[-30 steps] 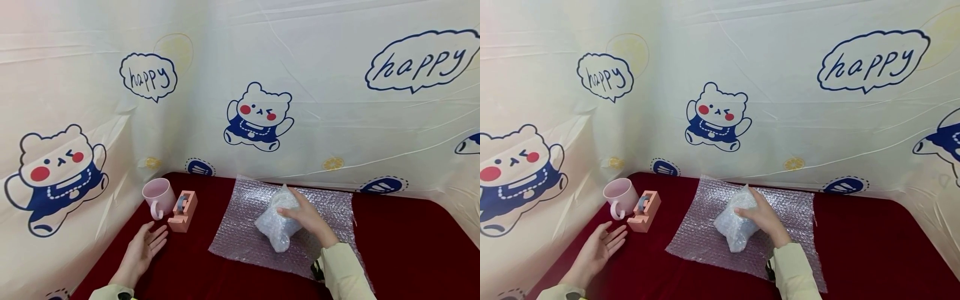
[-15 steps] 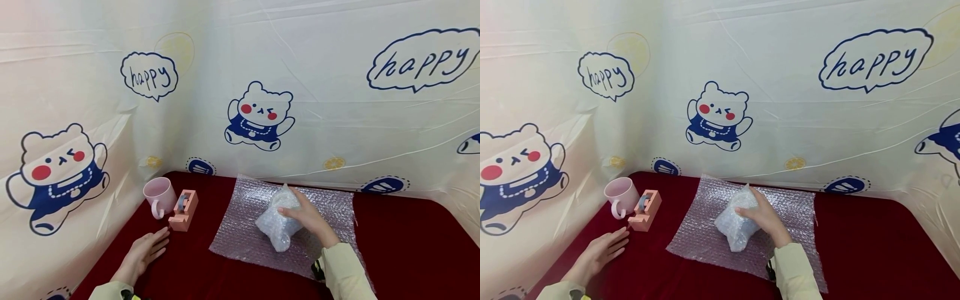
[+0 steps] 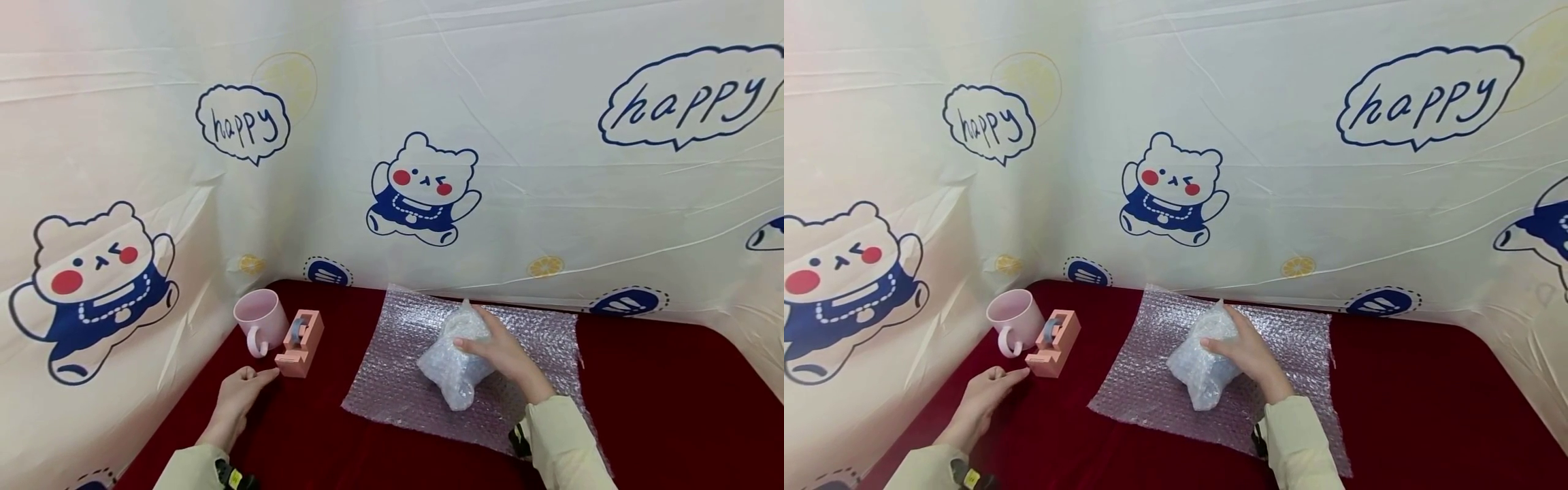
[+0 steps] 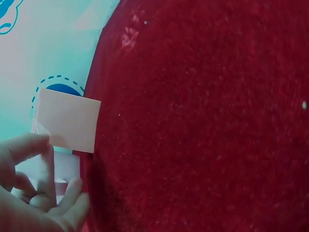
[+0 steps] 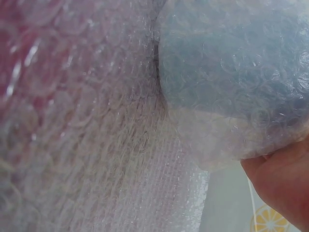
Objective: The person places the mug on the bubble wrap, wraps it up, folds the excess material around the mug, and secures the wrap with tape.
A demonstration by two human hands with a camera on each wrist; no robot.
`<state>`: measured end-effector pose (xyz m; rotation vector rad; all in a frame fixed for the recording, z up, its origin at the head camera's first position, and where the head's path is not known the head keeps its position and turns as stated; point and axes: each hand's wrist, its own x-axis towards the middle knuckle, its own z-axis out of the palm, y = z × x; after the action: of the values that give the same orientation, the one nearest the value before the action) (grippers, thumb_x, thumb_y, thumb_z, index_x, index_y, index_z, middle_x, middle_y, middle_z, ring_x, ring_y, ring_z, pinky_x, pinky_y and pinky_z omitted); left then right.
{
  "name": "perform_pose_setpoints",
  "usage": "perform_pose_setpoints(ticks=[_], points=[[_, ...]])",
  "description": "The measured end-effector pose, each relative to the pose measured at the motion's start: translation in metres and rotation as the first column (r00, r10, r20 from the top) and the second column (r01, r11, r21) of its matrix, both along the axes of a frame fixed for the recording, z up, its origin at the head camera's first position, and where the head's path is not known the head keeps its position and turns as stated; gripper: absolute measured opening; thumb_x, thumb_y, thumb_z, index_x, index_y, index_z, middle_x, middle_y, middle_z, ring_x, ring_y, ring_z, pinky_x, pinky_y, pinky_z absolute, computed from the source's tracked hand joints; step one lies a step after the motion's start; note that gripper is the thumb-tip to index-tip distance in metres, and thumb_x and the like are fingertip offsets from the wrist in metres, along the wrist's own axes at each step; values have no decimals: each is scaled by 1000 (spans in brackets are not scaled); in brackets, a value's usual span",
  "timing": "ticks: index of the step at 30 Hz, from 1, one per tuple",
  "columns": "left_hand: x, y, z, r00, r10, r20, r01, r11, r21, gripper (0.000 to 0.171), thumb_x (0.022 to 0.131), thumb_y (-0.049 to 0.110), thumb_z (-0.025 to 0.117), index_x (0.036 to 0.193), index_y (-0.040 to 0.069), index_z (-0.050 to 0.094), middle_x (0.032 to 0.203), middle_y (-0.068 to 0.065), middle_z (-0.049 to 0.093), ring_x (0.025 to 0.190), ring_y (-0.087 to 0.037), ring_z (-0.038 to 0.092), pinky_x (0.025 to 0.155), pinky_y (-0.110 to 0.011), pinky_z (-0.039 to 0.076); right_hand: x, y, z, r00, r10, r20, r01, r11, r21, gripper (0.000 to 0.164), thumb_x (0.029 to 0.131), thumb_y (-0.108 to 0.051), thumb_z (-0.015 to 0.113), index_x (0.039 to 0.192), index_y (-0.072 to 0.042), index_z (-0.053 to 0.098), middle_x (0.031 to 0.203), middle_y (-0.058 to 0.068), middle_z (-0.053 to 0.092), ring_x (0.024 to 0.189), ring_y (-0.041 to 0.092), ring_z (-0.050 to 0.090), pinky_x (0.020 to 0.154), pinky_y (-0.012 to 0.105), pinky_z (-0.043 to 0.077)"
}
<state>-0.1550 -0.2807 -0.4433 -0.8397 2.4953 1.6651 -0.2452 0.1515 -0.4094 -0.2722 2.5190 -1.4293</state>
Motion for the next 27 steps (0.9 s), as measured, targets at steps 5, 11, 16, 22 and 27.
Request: perform_pose_setpoints(ticks=[5,11,16,22,27], points=[[-1,5,1,997,0,-74,0,1000,13,43,88,19,64,65,16,28,72,14,62,67,-2,44,62,-22,35,0,-1,0,1000,-3,-1,3,1000,-5,93,84,-43,69,154,-18,14,160,18,10,145,45,10,110,68,15],[-5,10,2,987,36,-155,-44,998,-52,39,87,10,62,66,13,29,66,10,55,60,-5,41,57,-23,36,-1,-1,1,1000,-3,-17,3,1000,3,92,84,-43,69,154,-16,15,160,19,11,145,45,11,110,68,15],[-7,14,3,983,29,-180,-51,991,-122,36,87,9,62,67,11,31,73,5,62,61,-6,43,55,-24,36,0,0,2,1000,-5,-24,5,1000,15,92,84,-43,68,154,-16,15,160,20,11,145,46,12,110,68,15],[-7,14,1,983,32,-181,-57,989,-133,35,88,9,61,69,11,31,71,3,53,60,-8,40,55,-24,35,-1,1,1,1000,-16,-25,16,1000,7,92,83,-42,69,154,-16,16,159,20,13,145,46,13,110,68,15],[-6,14,-2,981,32,-190,-64,984,-168,34,88,8,60,70,9,32,74,1,57,63,-9,42,55,-24,36,0,0,-1,1000,-18,-18,18,1000,10,92,83,-43,69,154,-18,17,160,19,13,145,46,13,110,68,16]])
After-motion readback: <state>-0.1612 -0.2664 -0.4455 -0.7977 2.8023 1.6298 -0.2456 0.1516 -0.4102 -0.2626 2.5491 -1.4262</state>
